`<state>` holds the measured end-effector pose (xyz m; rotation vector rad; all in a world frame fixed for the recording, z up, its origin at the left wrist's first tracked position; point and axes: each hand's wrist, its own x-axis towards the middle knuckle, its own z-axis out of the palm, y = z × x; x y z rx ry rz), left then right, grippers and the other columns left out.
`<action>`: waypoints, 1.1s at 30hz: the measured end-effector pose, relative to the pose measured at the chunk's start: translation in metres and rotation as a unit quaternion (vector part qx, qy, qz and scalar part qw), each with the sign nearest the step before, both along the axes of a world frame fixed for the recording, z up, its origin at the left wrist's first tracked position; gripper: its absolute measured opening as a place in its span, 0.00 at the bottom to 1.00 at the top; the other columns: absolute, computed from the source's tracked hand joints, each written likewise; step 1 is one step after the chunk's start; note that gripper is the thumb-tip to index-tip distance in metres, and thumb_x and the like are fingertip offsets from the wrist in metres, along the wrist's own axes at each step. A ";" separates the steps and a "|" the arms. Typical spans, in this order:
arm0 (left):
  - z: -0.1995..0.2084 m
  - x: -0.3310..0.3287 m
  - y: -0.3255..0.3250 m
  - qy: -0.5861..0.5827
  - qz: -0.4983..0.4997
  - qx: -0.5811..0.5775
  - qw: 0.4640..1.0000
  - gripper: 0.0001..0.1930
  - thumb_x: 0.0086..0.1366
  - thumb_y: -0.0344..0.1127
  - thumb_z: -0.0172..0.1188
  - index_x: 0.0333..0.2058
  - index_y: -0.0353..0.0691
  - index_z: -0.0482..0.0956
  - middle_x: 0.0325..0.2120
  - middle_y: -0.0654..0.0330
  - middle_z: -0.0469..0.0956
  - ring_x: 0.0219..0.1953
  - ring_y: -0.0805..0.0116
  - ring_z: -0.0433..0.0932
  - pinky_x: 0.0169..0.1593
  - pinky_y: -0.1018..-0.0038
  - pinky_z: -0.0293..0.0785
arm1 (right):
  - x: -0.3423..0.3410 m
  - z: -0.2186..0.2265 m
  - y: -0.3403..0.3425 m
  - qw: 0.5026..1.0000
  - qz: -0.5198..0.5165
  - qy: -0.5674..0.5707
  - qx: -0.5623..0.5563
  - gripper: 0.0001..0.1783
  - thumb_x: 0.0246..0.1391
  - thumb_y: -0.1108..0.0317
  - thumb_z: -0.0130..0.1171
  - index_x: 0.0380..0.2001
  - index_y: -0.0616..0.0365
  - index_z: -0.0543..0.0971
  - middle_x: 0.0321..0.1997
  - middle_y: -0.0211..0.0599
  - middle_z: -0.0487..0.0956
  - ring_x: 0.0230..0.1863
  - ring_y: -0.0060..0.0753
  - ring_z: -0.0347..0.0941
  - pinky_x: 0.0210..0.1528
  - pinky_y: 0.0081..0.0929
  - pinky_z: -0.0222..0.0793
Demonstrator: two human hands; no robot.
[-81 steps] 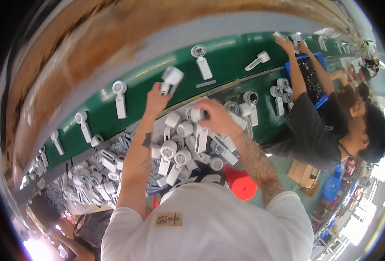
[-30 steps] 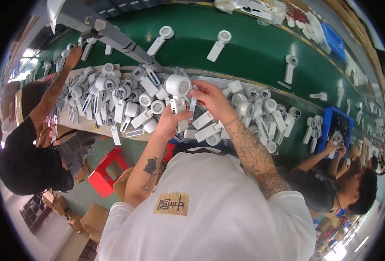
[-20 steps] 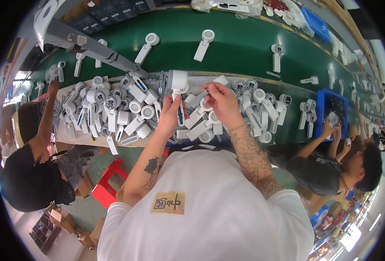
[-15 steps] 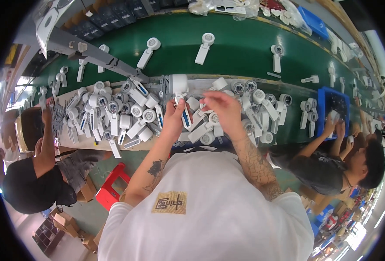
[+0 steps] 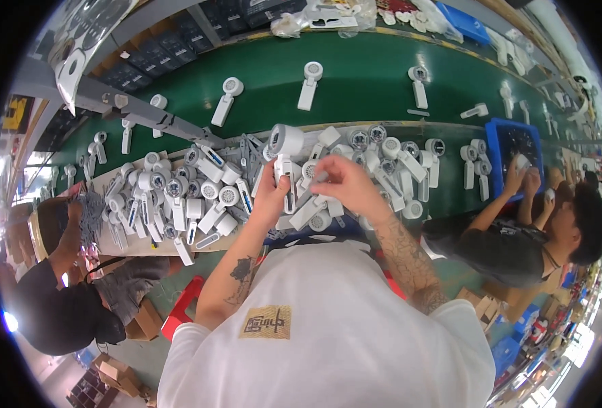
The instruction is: The person assembles handheld fans by hand on a production line, joining plastic housings and electronic components, then inspects the finished fans.
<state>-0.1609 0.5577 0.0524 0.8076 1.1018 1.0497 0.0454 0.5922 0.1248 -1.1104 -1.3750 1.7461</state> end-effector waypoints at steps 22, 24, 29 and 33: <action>0.006 -0.105 -0.089 -0.082 0.223 -0.071 0.969 0.39 0.45 0.19 0.56 0.59 0.38 0.56 0.35 0.58 0.68 0.33 0.67 0.72 0.34 0.69 0.72 | -0.123 -0.127 -0.003 0.914 0.087 -0.286 0.274 0.11 0.50 0.66 0.61 0.37 0.54 0.80 0.30 0.41 0.79 0.35 0.47 0.76 0.37 0.41 0.72; 0.013 -0.102 -0.092 -0.106 0.249 -0.090 0.958 0.38 0.46 0.18 0.55 0.59 0.38 0.56 0.35 0.58 0.68 0.33 0.67 0.72 0.35 0.69 0.72 | -0.118 -0.132 0.016 0.936 0.018 -0.264 0.233 0.08 0.50 0.66 0.60 0.34 0.55 0.80 0.29 0.40 0.78 0.35 0.48 0.76 0.36 0.43 0.71; 0.012 -0.109 -0.102 -0.223 0.265 -0.183 0.920 0.36 0.50 0.22 0.53 0.60 0.45 0.56 0.34 0.58 0.68 0.32 0.66 0.71 0.34 0.68 0.71 | -0.127 -0.164 0.098 0.906 -0.012 -0.317 0.280 0.06 0.49 0.68 0.59 0.31 0.54 0.80 0.29 0.40 0.79 0.35 0.48 0.76 0.36 0.43 0.71; 0.006 -0.121 -0.108 -0.268 0.172 -0.177 0.931 0.31 0.50 0.26 0.55 0.55 0.48 0.60 0.29 0.60 0.66 0.25 0.68 0.68 0.25 0.72 0.66 | -0.147 -0.189 0.144 0.869 0.108 -0.389 0.286 0.05 0.48 0.68 0.59 0.30 0.52 0.81 0.32 0.41 0.80 0.39 0.47 0.76 0.40 0.41 0.72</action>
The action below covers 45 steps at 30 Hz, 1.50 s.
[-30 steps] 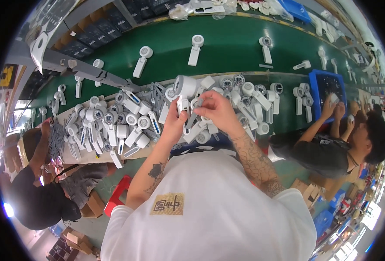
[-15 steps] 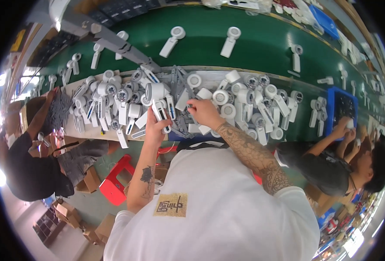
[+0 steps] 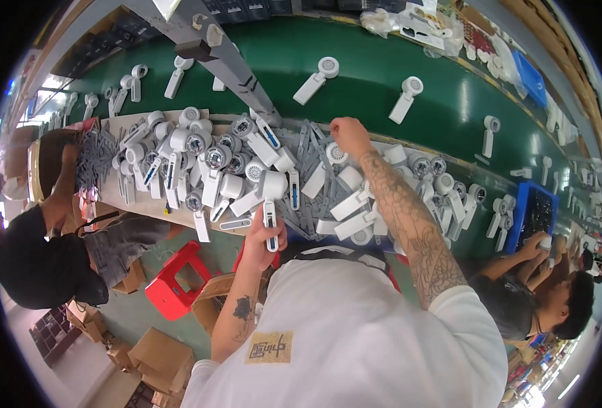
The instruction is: The person assembles handheld fans by hand on a production line, joining plastic housings and electronic components, then inspects the finished fans.
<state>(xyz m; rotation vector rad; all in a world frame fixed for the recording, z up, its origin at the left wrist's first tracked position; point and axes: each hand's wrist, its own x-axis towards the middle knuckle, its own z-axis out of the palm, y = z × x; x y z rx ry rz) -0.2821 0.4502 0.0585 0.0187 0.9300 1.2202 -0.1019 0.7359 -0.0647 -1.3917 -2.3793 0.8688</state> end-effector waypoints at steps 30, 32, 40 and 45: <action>0.004 -0.013 0.036 0.036 0.057 0.029 0.997 0.25 0.52 0.29 0.58 0.49 0.44 0.64 0.25 0.63 0.62 0.22 0.71 0.63 0.26 0.74 0.59 | -0.048 0.007 0.005 0.989 -0.033 -0.032 0.142 0.13 0.47 0.63 0.64 0.36 0.52 0.77 0.42 0.40 0.76 0.49 0.47 0.71 0.46 0.57 0.64; 0.005 -0.016 0.027 0.046 0.063 0.016 0.997 0.22 0.54 0.30 0.59 0.48 0.45 0.64 0.25 0.63 0.63 0.22 0.71 0.63 0.27 0.74 0.59 | -0.044 -0.014 0.019 0.992 -0.055 -0.091 0.068 0.15 0.49 0.62 0.64 0.40 0.51 0.75 0.47 0.39 0.74 0.53 0.49 0.68 0.49 0.65 0.59; -0.015 -0.018 0.005 0.041 0.126 -0.005 0.991 0.32 0.55 0.27 0.58 0.59 0.45 0.59 0.27 0.60 0.67 0.23 0.69 0.67 0.28 0.72 0.62 | 0.000 -0.012 0.048 0.993 0.033 -0.100 -0.043 0.08 0.53 0.65 0.58 0.36 0.55 0.77 0.45 0.40 0.76 0.50 0.49 0.71 0.49 0.45 0.69; -0.014 -0.017 0.012 0.056 0.106 0.004 0.993 0.32 0.53 0.26 0.57 0.59 0.44 0.59 0.26 0.60 0.67 0.23 0.69 0.67 0.27 0.73 0.61 | 0.056 -0.025 0.011 0.986 0.124 -0.051 0.096 0.06 0.54 0.69 0.54 0.35 0.56 0.77 0.53 0.43 0.74 0.54 0.51 0.70 0.51 0.44 0.70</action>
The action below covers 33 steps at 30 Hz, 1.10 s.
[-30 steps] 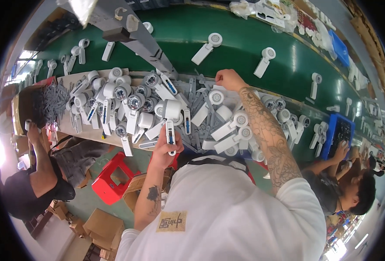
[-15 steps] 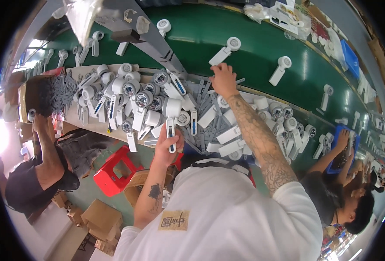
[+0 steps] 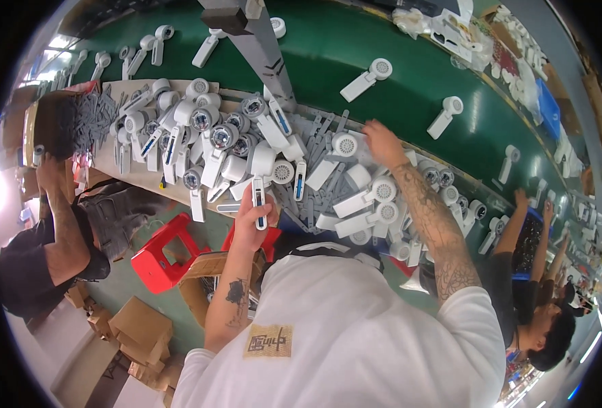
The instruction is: The person assembles handheld fans by hand on a production line, joining plastic housings and electronic components, then inspects the finished fans.
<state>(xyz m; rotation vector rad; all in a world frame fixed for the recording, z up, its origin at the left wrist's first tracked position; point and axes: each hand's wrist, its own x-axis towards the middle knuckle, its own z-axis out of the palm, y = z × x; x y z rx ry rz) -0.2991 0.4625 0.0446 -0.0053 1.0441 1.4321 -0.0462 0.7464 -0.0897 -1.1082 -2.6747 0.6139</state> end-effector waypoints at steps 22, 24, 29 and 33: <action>0.023 0.025 0.001 0.001 -0.014 0.027 1.000 0.26 0.42 0.25 0.55 0.45 0.43 0.65 0.30 0.61 0.67 0.26 0.70 0.64 0.31 0.72 0.62 | 0.139 -0.021 0.091 0.750 -0.660 -0.037 0.021 0.33 0.41 0.54 0.70 0.46 0.63 0.72 0.49 0.48 0.72 0.54 0.52 0.67 0.54 0.52 0.66; 0.023 0.026 0.002 -0.005 -0.023 0.032 0.999 0.26 0.42 0.25 0.56 0.44 0.43 0.65 0.30 0.61 0.67 0.26 0.69 0.65 0.31 0.72 0.62 | 0.175 -0.036 0.105 0.774 -0.628 0.004 -0.079 0.33 0.39 0.54 0.71 0.46 0.62 0.75 0.42 0.51 0.78 0.47 0.53 0.74 0.50 0.46 0.71; 0.013 0.030 0.007 -0.004 -0.021 0.006 1.000 0.29 0.40 0.28 0.57 0.46 0.42 0.64 0.30 0.62 0.66 0.26 0.69 0.65 0.31 0.71 0.62 | 0.154 -0.021 0.097 0.833 -0.527 0.094 -0.140 0.32 0.43 0.53 0.69 0.50 0.57 0.74 0.43 0.50 0.78 0.49 0.52 0.74 0.50 0.47 0.70; 0.017 0.033 0.016 0.053 -0.012 -0.010 0.998 0.39 0.39 0.27 0.57 0.56 0.41 0.60 0.31 0.62 0.66 0.27 0.69 0.66 0.31 0.71 0.64 | 0.056 0.023 0.085 0.894 -0.446 0.045 0.016 0.48 0.41 0.43 0.69 0.58 0.64 0.64 0.58 0.55 0.65 0.58 0.55 0.64 0.56 0.51 0.64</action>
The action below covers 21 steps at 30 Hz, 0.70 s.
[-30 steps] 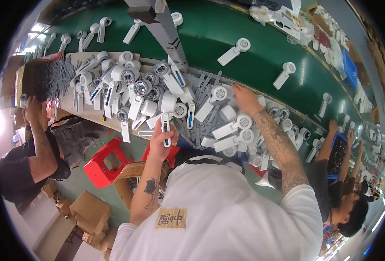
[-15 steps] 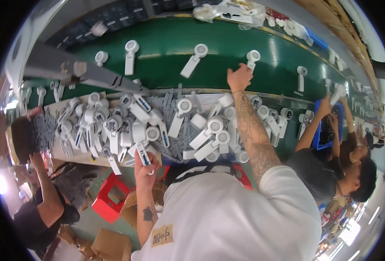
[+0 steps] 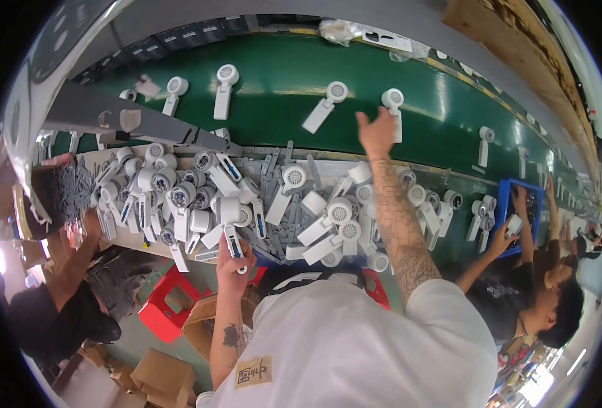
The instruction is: The person assembles handheld fans by hand on a production line, joining plastic housings and electronic components, then inspects the finished fans.
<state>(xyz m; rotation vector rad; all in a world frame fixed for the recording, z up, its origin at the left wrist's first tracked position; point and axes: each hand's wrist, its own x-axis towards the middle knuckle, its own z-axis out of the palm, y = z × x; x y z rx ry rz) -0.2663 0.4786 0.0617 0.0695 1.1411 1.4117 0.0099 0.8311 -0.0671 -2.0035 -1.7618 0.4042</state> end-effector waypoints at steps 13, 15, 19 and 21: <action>0.002 -0.001 -0.045 0.003 0.074 0.005 0.997 0.40 0.38 0.26 0.59 0.56 0.39 0.60 0.28 0.61 0.66 0.25 0.69 0.67 0.28 0.74 0.66 | -0.050 -0.039 0.014 0.739 -0.023 0.622 -0.260 0.18 0.49 0.69 0.64 0.44 0.63 0.76 0.38 0.40 0.79 0.39 0.39 0.78 0.42 0.36 0.76; -0.003 -0.007 -0.045 -0.030 0.086 0.013 0.996 0.39 0.40 0.26 0.60 0.56 0.40 0.59 0.29 0.61 0.66 0.26 0.69 0.67 0.29 0.74 0.66 | -0.047 -0.027 0.011 0.923 -0.007 0.338 -0.185 0.18 0.46 0.67 0.66 0.42 0.61 0.78 0.40 0.46 0.79 0.39 0.45 0.78 0.42 0.39 0.74; 0.001 -0.012 -0.044 -0.057 0.087 0.051 0.993 0.40 0.44 0.26 0.64 0.58 0.43 0.57 0.32 0.61 0.65 0.27 0.70 0.67 0.31 0.73 0.65 | -0.080 0.032 -0.036 0.978 0.094 0.092 0.161 0.15 0.47 0.63 0.66 0.37 0.58 0.80 0.35 0.42 0.82 0.35 0.44 0.79 0.40 0.39 0.74; 0.003 -0.015 -0.046 -0.023 0.079 0.063 0.995 0.42 0.43 0.25 0.64 0.58 0.44 0.55 0.33 0.62 0.65 0.28 0.70 0.66 0.32 0.74 0.65 | -0.102 0.059 -0.085 0.946 0.236 0.222 -0.001 0.12 0.48 0.65 0.65 0.36 0.57 0.80 0.31 0.38 0.82 0.33 0.35 0.79 0.37 0.31 0.74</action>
